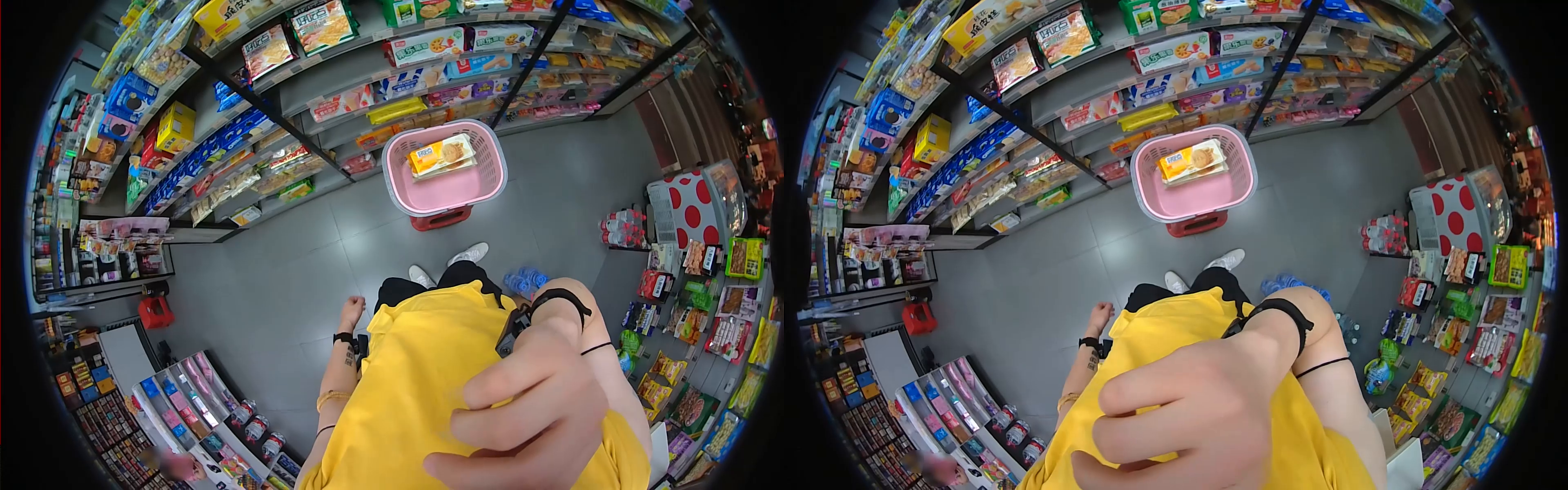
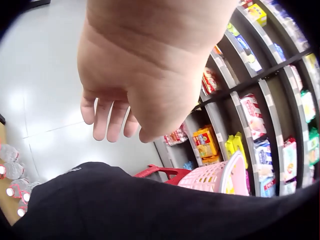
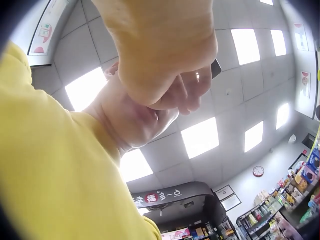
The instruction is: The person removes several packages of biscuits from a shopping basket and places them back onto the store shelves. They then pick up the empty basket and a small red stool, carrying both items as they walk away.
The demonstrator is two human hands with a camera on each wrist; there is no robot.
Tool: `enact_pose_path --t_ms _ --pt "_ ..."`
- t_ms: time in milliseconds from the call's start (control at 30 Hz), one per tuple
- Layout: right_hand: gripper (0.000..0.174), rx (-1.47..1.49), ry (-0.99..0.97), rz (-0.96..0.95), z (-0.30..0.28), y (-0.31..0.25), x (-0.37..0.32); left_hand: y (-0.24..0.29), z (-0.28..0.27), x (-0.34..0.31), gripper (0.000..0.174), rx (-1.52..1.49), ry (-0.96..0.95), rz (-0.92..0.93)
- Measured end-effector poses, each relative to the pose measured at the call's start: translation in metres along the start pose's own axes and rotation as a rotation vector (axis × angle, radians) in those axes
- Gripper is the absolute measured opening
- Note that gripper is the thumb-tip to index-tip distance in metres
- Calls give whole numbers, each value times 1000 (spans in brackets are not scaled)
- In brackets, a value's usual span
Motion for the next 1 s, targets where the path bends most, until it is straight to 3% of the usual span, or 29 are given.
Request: enact_pose_path --t_ms 67,100,167,233,300,400,433,600,667,767,867,933,1000 --pt "15 23 -45 -72 -6 2 -9 18 0 6 28 0 23 49" --pt "14 85 -62 -18 -16 -1 -14 24 0 8 28 0 33 73" --pt "12 55 -30 182 -29 8 -28 22 -3 9 27 -15 47 89" --pt "28 -154 -17 468 -40 39 -59 17 -6 8 28 21 64 77" --pt "51 -339 -83 698 -58 83 -125 5 -13 2 32 117 89 35" --pt "53 -422 136 1151 -101 114 -273 2 -24 -31 47 221 36 -202" --pt "54 -530 146 1268 -115 112 -317 -4 -26 -35 65 250 72 -209" --pt "55 -901 46 1682 -169 47 -512 -21 -33 -44 85 321 32 -335" --pt "56 -856 213 1841 -180 11 -590 -16 -35 -44 88 350 22 -358" --pt "64 -624 616 1971 -170 -20 -637 -26 -36 -16 90 401 42 -281" --pt "74 -640 662 2109 -167 -37 -656 24 -40 -16 92 504 129 -102" --pt "82 -629 621 2235 -164 -48 -675 44 -37 -10 88 552 49 -154" --pt "69 -595 582 2189 -162 -59 -687 66 -33 -11 88 591 34 -84"
Point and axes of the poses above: each hand's wrist, its own x-axis towards the middle knuckle, its own z-axis out of the palm, y = z × x, the point moved 6 cm from there along x, towards the middle knuckle, and after that the axes turned 7 degrees about x, right-handed, at the moved point
